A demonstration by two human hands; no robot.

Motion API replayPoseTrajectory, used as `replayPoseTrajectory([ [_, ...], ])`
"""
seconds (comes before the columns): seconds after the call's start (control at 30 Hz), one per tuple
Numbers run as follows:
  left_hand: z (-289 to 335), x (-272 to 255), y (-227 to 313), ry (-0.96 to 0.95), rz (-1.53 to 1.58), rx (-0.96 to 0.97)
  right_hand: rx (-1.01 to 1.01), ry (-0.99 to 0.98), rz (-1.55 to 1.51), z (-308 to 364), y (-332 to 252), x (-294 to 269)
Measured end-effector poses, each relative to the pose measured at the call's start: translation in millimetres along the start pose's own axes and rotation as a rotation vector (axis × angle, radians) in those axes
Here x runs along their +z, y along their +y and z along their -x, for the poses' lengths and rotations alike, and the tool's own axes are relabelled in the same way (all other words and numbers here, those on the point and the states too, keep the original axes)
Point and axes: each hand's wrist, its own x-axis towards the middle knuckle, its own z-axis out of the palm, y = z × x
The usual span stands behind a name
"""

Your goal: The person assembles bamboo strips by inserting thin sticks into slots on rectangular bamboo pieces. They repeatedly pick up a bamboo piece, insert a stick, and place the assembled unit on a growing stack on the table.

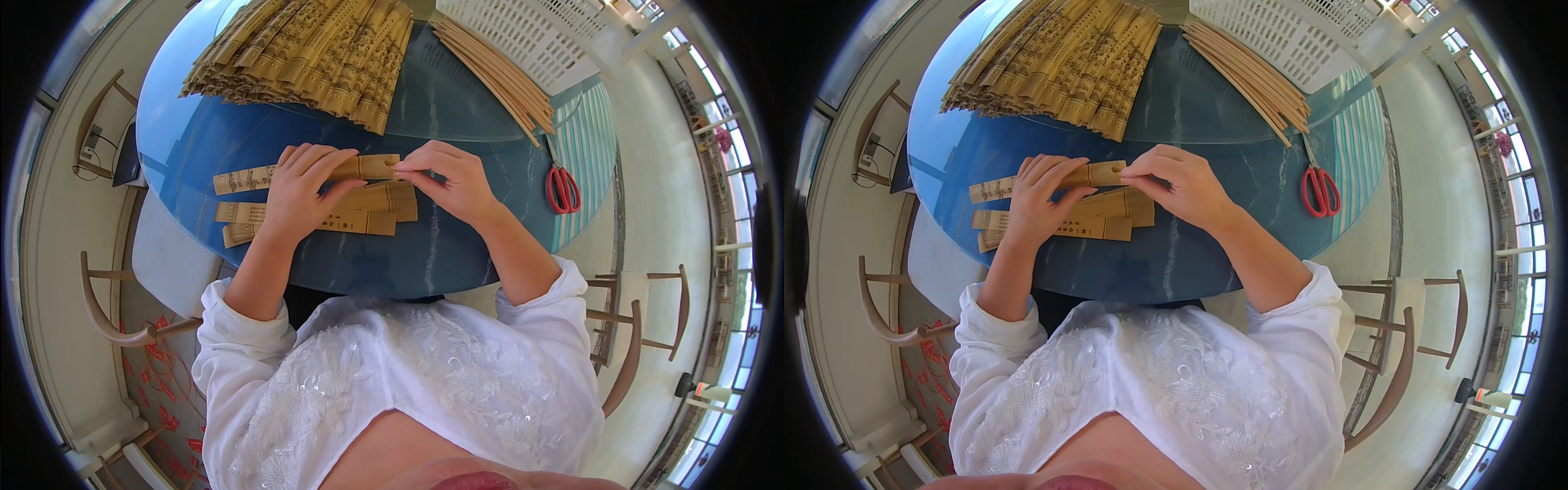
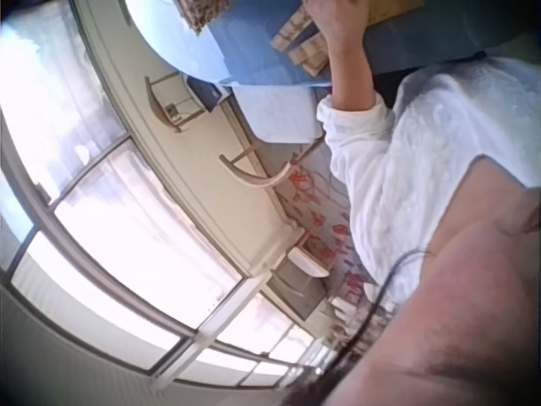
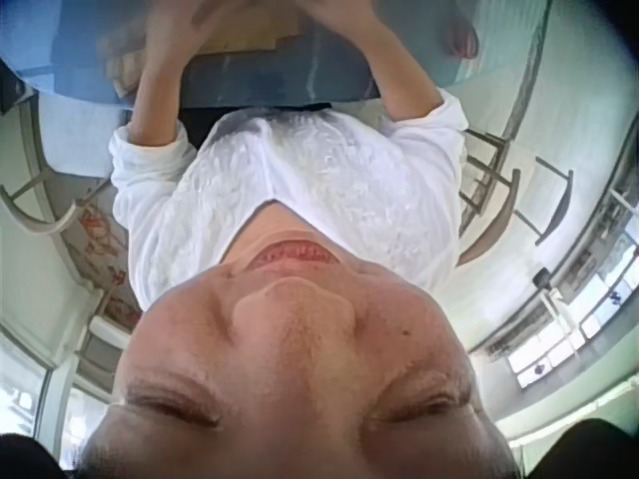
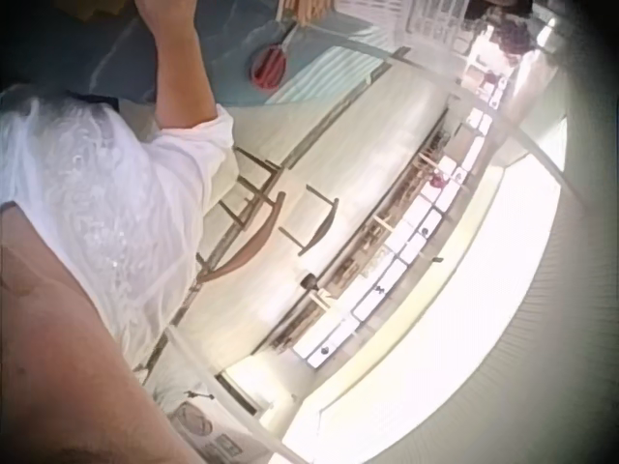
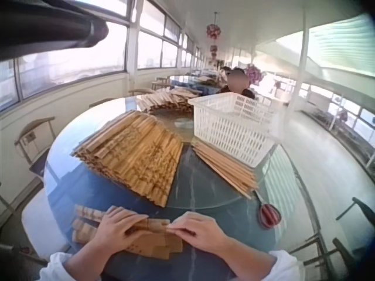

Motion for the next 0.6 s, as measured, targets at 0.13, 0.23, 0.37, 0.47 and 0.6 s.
replayPoseTrajectory([
  [0.13,1,-1,0,0.031,-0.031,-0.054,0.18,0.264,0.25,-9,14,-27],
  [0.23,2,-1,-3,0.039,-0.056,-0.076,0.449,0.34,0.753,-1,46,-68],
  [0.37,2,-2,-4,0.042,-0.058,-0.062,0.603,0.335,1.037,14,63,-88],
  [0.47,3,-3,-4,0.061,-0.059,-0.059,0.676,0.311,1.087,18,71,-92],
  [0.6,2,-4,-4,0.075,-0.053,-0.059,0.719,0.285,1.113,24,82,-97],
])
